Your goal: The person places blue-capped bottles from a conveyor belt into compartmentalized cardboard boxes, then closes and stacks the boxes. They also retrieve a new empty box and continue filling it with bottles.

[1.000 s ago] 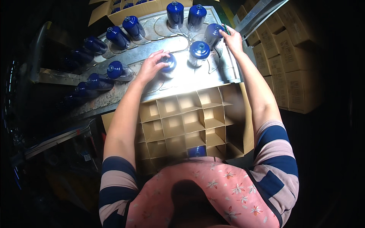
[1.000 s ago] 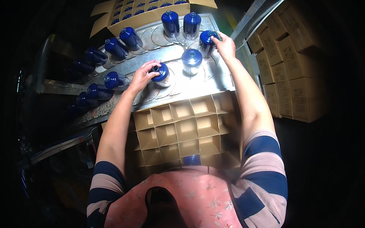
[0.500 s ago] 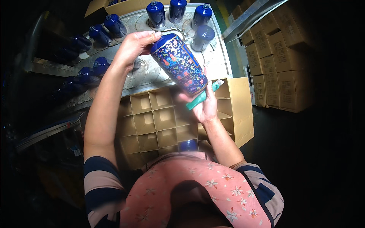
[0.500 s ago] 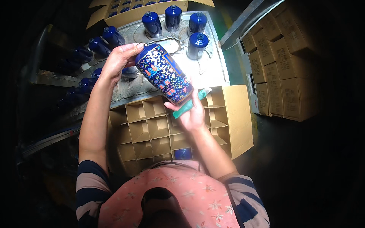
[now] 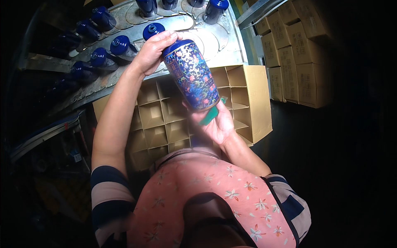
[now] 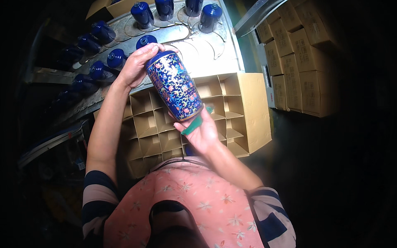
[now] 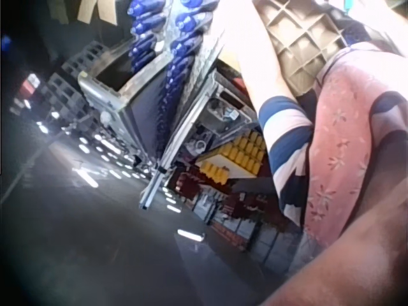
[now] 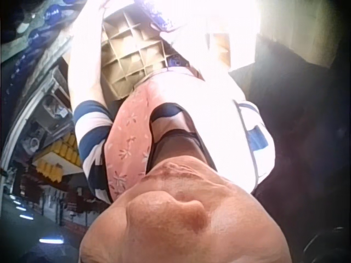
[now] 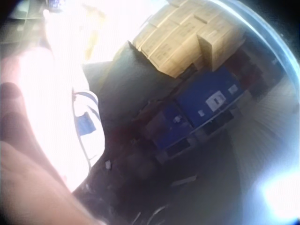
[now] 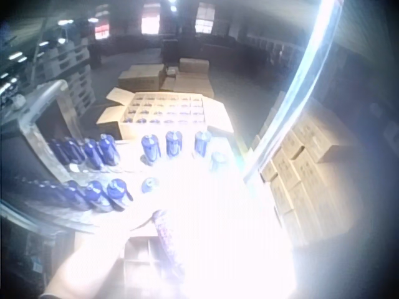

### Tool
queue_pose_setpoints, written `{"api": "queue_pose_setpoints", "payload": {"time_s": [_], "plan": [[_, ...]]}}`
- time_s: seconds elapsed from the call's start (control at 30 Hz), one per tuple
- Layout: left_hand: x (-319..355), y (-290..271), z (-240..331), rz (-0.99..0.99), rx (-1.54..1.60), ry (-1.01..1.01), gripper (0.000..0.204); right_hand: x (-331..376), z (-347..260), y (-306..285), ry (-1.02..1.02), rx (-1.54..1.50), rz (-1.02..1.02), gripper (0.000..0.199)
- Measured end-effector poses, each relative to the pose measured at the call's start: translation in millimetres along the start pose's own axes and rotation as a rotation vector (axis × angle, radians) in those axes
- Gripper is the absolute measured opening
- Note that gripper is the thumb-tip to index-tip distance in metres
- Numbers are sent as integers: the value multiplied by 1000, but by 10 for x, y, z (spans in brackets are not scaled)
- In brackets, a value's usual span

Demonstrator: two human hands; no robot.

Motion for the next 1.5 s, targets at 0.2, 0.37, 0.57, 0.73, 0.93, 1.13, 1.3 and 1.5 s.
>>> {"api": "queue_pose_setpoints", "payload": {"time_s": [0.2, 0.37, 0.57, 0.73, 0.93, 1.13, 1.3, 1.5], "plan": [[-266, 198, -106, 68, -71, -66, 26, 134, -396, -57, -142, 234, 173, 55], [-190, 89, -150, -9, -23, -8, 24, 139, -291, -9, -172, 261, 137, 54], [-186, 193, -172, 42, 71, 45, 23, 210, -400, 64, -183, 294, 162, 55], [-156, 182, -221, 59, 12, -20, 25, 191, -416, -45, -138, 274, 191, 53], [-89, 196, -289, 133, -114, -142, 25, 162, -365, -151, -55, 235, 214, 48], [-67, 141, -271, 233, -303, -181, 31, 110, -343, -151, -61, 186, 280, 43], [-52, 91, -307, 214, -319, -212, 29, 82, -300, -189, -8, 183, 257, 45], [-29, 48, -380, 269, -239, -197, 29, 93, -284, -152, -29, 175, 239, 46]]}}
Point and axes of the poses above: each hand's wrist, its own x-axis away from the middle knuckle, its own y-axis out of the palm, z = x × y, the point moved 3 cm from there along -x, towards the middle knuckle, and after that the axes turned 1 degree about -y, right-handed, at the moved point
